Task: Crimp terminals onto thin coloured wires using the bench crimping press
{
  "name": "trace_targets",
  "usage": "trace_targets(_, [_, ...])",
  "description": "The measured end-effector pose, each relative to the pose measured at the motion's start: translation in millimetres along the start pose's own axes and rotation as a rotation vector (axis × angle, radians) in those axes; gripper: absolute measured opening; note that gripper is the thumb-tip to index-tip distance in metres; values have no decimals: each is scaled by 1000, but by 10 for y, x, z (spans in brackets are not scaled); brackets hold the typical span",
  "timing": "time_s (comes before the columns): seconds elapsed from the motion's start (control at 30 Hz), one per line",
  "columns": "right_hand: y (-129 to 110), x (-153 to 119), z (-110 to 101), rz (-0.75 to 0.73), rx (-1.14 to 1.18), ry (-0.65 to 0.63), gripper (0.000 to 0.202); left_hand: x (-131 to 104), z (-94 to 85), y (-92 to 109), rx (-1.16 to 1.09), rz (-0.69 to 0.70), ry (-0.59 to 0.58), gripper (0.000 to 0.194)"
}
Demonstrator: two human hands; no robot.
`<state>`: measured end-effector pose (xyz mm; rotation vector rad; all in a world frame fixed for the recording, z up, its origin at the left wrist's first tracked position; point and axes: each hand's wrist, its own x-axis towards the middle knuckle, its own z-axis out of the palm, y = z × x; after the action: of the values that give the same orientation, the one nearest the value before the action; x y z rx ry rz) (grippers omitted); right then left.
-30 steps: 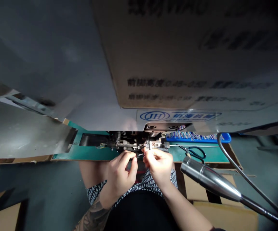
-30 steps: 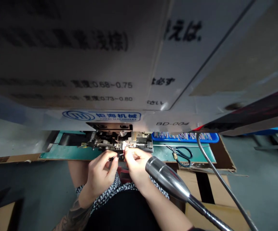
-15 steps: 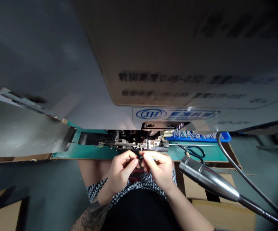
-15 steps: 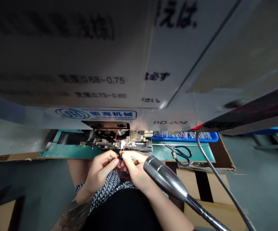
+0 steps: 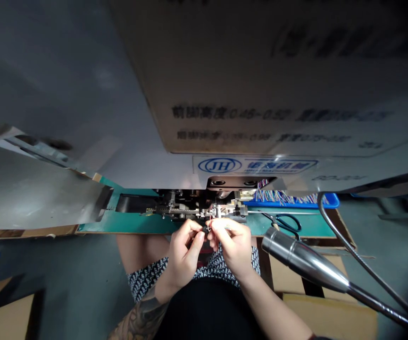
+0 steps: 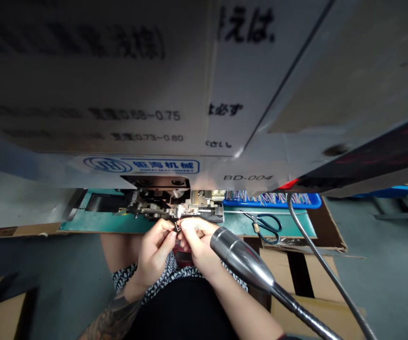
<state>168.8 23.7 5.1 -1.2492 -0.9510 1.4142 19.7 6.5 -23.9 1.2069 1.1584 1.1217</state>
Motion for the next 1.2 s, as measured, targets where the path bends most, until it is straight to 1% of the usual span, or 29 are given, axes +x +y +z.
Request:
trace_targets(0.07, [3, 21, -38, -53, -64, -12, 27, -5, -11, -2, -29, -59, -2, 23])
trace_targets(0.2, [11, 98, -191, -295, -291, -91, 18, -8, -91, 34, -96, -200, -69, 27])
trace_targets(0.3, [10, 135, -283, -440, -402, -142, 10, -3, -131, 74, -104, -220, -94, 29])
trace_targets(0.37, [9, 128, -293, -477, -457, -138, 10, -2, -128, 81, -102, -208, -91, 29])
trace_targets(0.43, [13, 97, -258, -450, -455, -83, 12, -6, -104, 64, -104, -194, -86, 28])
trace_targets(0.5, [24, 58, -189, -354, -353, -1, 16, -12, -67, 33, -79, -157, -69, 26])
trace_targets(0.6, [40, 20, -73, -156, -150, 82, 24, -15, -11, -2, 41, -41, -20, 22])
trace_targets(0.67, [39, 17, -14, -100, -95, 121, 27, -9, 18, -5, 154, 69, 23, 19])
trace_targets(0.73, [27, 30, 23, -92, -86, 146, 28, 1, 33, 2, 253, 168, 63, 17])
trace_targets(0.8, [10, 50, 40, -85, -81, 143, 31, 11, 36, 10, 321, 226, 93, 14])
trace_targets(1.0, [3, 94, 50, -99, -103, 109, 39, 31, 19, 24, 418, 287, 152, 11])
trace_targets(1.2, [41, 83, 65, -107, -73, 132, 33, 25, 11, 19, 489, 323, 174, 10])
